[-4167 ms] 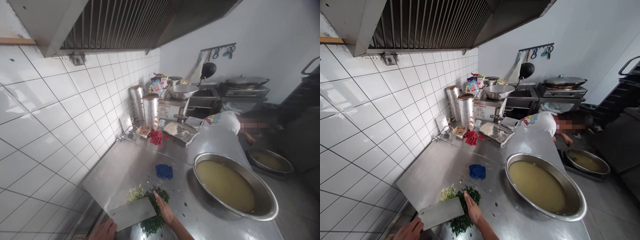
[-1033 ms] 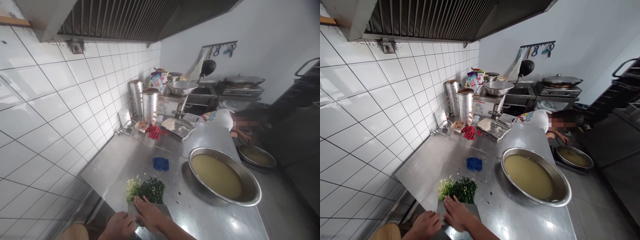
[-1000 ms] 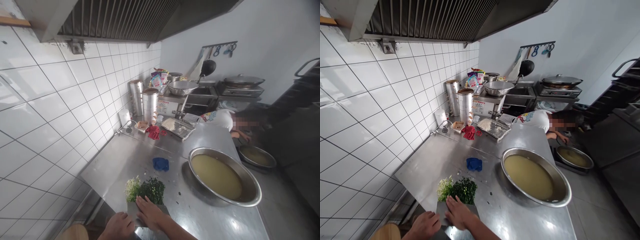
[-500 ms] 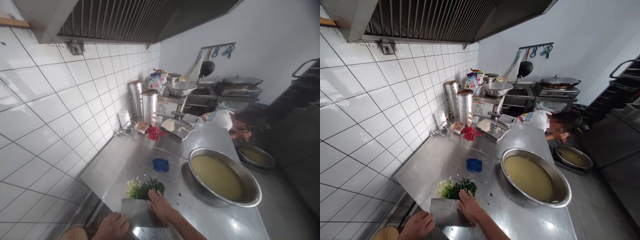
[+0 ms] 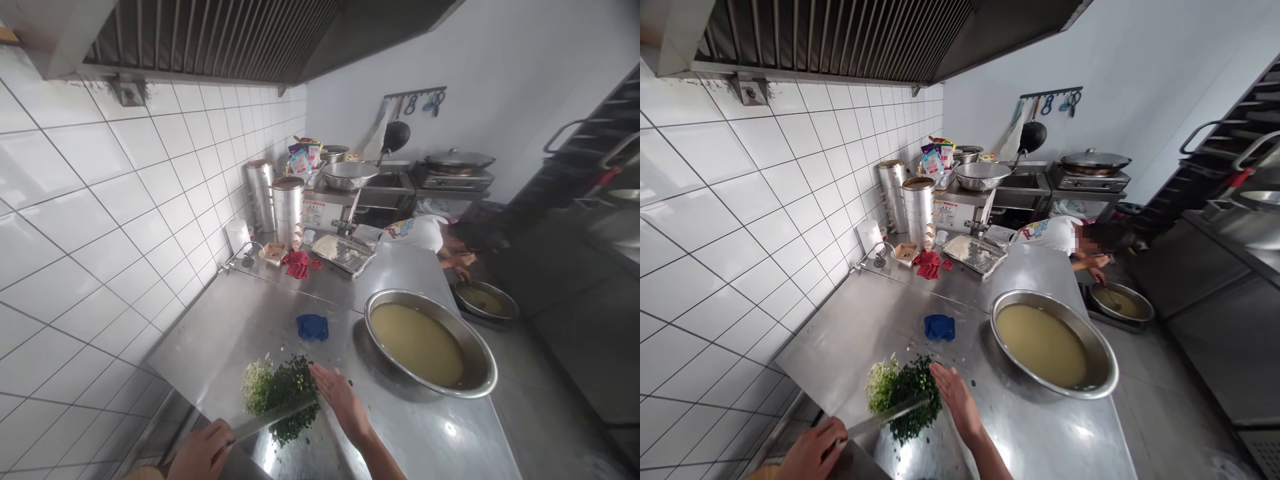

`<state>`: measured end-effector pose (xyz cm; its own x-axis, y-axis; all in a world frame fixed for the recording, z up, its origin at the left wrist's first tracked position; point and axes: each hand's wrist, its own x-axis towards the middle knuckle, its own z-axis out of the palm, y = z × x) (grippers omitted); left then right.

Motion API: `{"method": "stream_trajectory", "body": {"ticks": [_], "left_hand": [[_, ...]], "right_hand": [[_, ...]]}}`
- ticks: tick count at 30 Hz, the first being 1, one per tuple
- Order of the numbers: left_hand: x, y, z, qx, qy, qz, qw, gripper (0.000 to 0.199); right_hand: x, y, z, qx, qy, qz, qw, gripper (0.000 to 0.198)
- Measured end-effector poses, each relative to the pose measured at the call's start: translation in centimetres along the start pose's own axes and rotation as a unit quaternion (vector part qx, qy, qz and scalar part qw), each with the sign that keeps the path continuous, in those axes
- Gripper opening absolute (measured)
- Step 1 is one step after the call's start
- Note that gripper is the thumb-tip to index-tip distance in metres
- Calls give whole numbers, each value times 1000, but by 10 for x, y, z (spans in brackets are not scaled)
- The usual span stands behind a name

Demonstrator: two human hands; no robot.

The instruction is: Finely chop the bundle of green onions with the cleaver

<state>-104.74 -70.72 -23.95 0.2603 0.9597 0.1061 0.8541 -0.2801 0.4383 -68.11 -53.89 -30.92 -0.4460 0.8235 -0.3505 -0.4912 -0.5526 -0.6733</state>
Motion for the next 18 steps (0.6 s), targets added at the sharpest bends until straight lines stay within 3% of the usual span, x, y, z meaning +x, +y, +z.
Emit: {"method": "stream_trajectory", "body": {"ticks": [3, 5, 9, 12, 16, 18], "left_hand": [[9, 9, 8, -128, 20, -136, 982, 33], [16, 20, 22, -230, 13, -223, 947, 39], [30, 37, 52, -379, -45, -298, 875, 39], [32, 33, 63, -382, -53, -310, 869, 36], [25, 14, 67, -313, -25, -311, 897, 39], [21, 8, 70, -310, -28, -312, 898, 39]], "right_hand": [[2, 2, 2, 117, 29, 39, 992, 73], [2, 11, 5, 199, 51, 73, 976, 77], [-2, 31, 17, 256, 67, 107, 958, 76], [-9, 36, 17, 262, 98, 120, 953, 75], [-22, 34, 1, 254, 82, 79, 960, 84], [-27, 36, -5, 223, 79, 71, 969, 83]]}}
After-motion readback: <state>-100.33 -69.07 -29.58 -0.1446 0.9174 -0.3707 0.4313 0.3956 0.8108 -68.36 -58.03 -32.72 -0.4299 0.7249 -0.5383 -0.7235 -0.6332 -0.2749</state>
